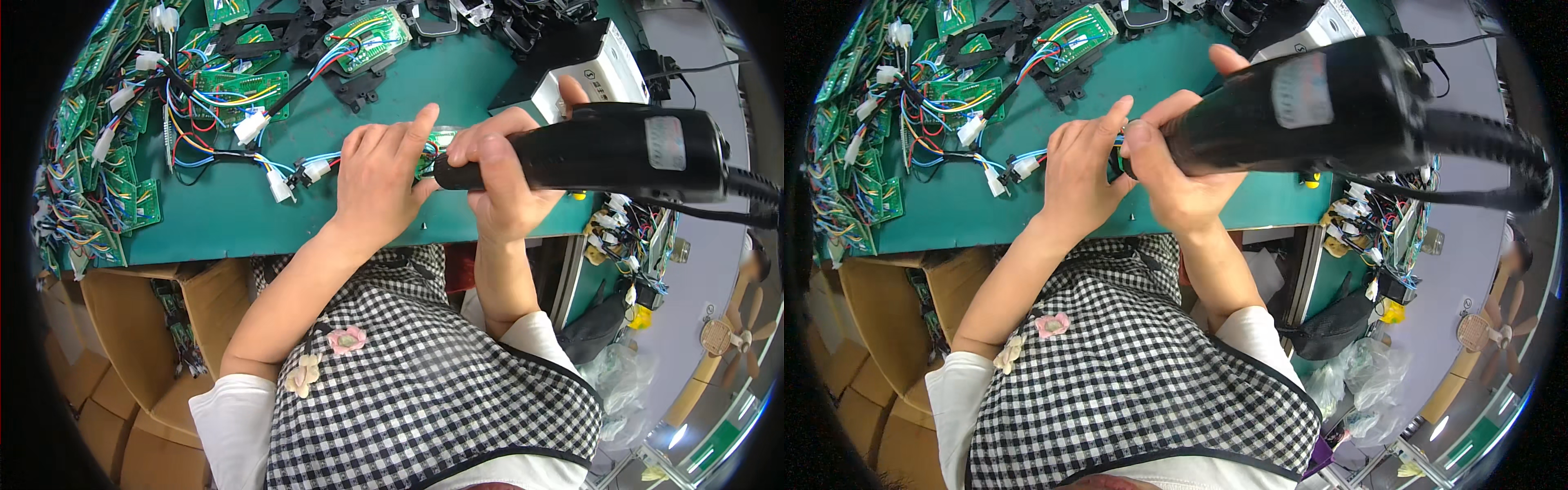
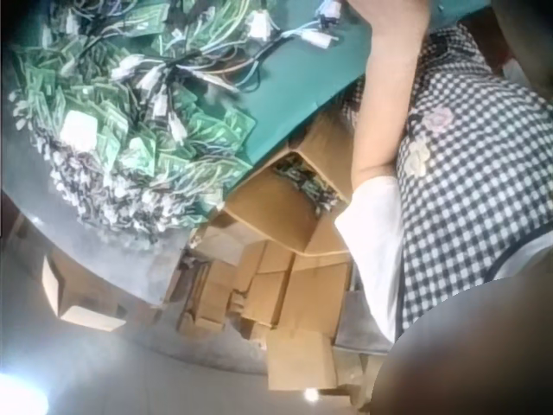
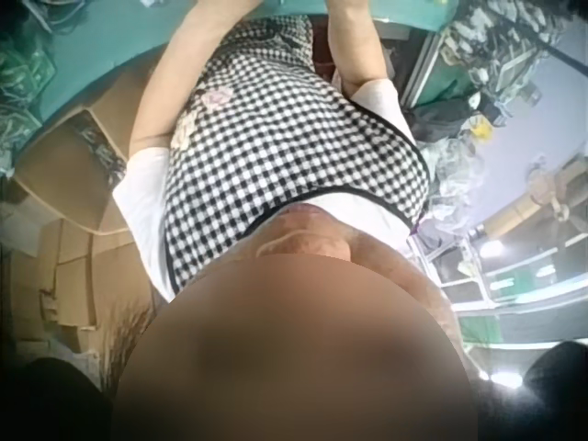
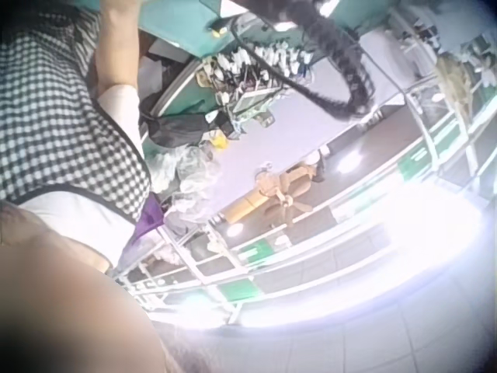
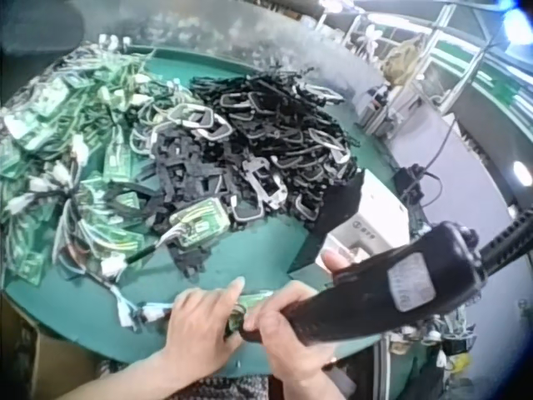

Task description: The person attaches plastic components to green circuit boards using an electric screwdriver.

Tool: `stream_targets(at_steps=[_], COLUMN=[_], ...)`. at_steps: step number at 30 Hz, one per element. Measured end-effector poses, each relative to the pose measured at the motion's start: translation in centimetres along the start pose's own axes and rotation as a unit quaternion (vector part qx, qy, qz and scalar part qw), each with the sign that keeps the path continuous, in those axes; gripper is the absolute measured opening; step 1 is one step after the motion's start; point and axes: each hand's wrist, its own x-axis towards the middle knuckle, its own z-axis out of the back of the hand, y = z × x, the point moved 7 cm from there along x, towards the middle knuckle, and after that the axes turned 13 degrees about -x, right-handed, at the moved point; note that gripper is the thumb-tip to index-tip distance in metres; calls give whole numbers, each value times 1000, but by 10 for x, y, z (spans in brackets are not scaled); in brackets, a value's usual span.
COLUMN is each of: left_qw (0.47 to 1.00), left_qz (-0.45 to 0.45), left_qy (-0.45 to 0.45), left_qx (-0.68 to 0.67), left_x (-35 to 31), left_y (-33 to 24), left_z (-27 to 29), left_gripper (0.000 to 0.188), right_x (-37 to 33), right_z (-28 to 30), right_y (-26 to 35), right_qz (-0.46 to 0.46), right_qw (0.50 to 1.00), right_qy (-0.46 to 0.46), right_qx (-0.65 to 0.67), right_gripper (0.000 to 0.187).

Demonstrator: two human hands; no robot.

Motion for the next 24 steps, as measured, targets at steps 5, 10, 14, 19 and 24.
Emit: stream_targets(at_steps=[5, 10, 14, 19, 24], left_qw=[1000, 999, 999, 997, 982], left_qz=[1, -2, -15, 54, 50], left_qy=[-17, -35, -38, -19, -131], left_qx=[7, 35, 22, 44, 125], left_x=[0, 2, 2, 0, 55], left_y=[-1, -2, -5, -9, 5], left_z=[4, 6, 3, 20, 85], left_gripper=[83, 65, 58, 73, 58], right_x=[3, 7, 5, 8, 18], right_z=[-12, -40, -42, 4, 56], right_y=[-9, -12, -15, 11, 43], right_qz=[-53, -2, 69, -13, 103], right_qw=[994, 955, 931, 994, 967], right_qy=[94, 295, 348, 30, -111], right_qx=[-15, 23, -82, 108, 207], right_gripper=[57, 65, 65, 64, 65])
